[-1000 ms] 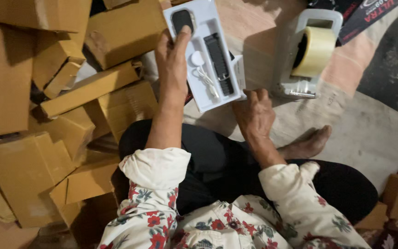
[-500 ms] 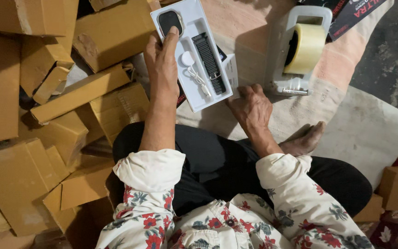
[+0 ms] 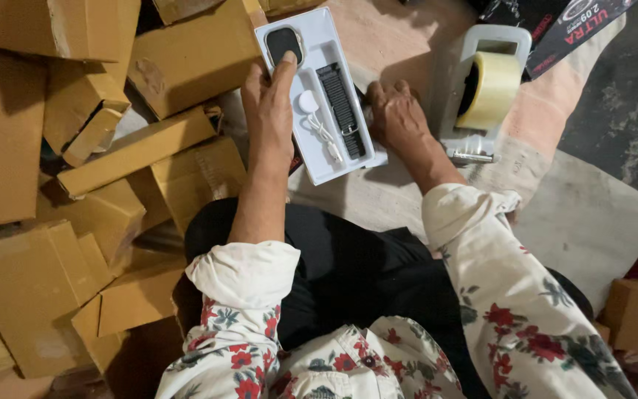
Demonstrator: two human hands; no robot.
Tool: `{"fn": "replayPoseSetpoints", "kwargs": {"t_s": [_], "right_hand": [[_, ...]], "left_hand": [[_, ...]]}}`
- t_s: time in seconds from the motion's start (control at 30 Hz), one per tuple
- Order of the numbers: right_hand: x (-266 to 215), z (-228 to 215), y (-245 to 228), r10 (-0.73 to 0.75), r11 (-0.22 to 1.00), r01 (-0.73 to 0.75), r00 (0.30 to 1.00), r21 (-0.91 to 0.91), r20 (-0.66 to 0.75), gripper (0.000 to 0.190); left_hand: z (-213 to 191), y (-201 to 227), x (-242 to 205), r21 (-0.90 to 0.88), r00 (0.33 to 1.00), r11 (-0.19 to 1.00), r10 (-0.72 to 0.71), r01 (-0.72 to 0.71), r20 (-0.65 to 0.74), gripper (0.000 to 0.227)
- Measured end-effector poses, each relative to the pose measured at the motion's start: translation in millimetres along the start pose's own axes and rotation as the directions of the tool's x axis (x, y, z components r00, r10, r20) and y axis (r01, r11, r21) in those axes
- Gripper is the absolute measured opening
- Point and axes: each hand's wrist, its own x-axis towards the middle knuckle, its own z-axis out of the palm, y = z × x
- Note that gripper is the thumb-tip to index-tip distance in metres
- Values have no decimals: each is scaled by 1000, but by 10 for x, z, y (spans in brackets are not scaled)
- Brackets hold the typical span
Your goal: The person sits on the floor and packs smartwatches into small cardboard boxes. They open the product box, remove the watch and accessories, place them into a shipping box, and seal it with tape. The process is repeated for multiple units.
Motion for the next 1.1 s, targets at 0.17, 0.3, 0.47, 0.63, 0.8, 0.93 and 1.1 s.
{"fn": "replayPoseSetpoints", "kwargs": {"t_s": [0.17, 0.3, 0.47, 0.63, 0.8, 0.93, 1.1], "right_hand": [[-158, -395, -26, 227, 974, -227, 973, 18, -28, 28], [-517, -1003, -105, 592, 463, -306, 805, 832, -34, 48], [-895, -1232, -406, 726, -130, 44, 685, 990, 65, 21], [-863, -885, -846, 805, -212, -91, 548, 973, 227, 16], [-778, -803, -1101, 827, 96, -285, 555, 954, 83, 24], [-844, -863, -1158, 711, 424, -392, 702, 816, -32, 25], [-871, -947, -1171, 691, 552, -486, 721, 678, -46, 27]], "left_hand": [[-24, -38, 28, -47, 999, 998, 52, -52, 11, 87], [1, -16, 25, -107, 986, 989, 116, -103, 122, 53], [127, 19, -77, 12, 974, 993, 110, -115, 196, 36], [302, -107, -295, 255, 945, 953, 75, -162, 317, 35], [366, -154, -297, 38, 913, 983, 153, -180, 377, 33], [313, -174, -286, 7, 932, 991, 122, -132, 342, 30], [321, -137, -276, 25, 943, 998, 45, -56, 329, 32]]}}
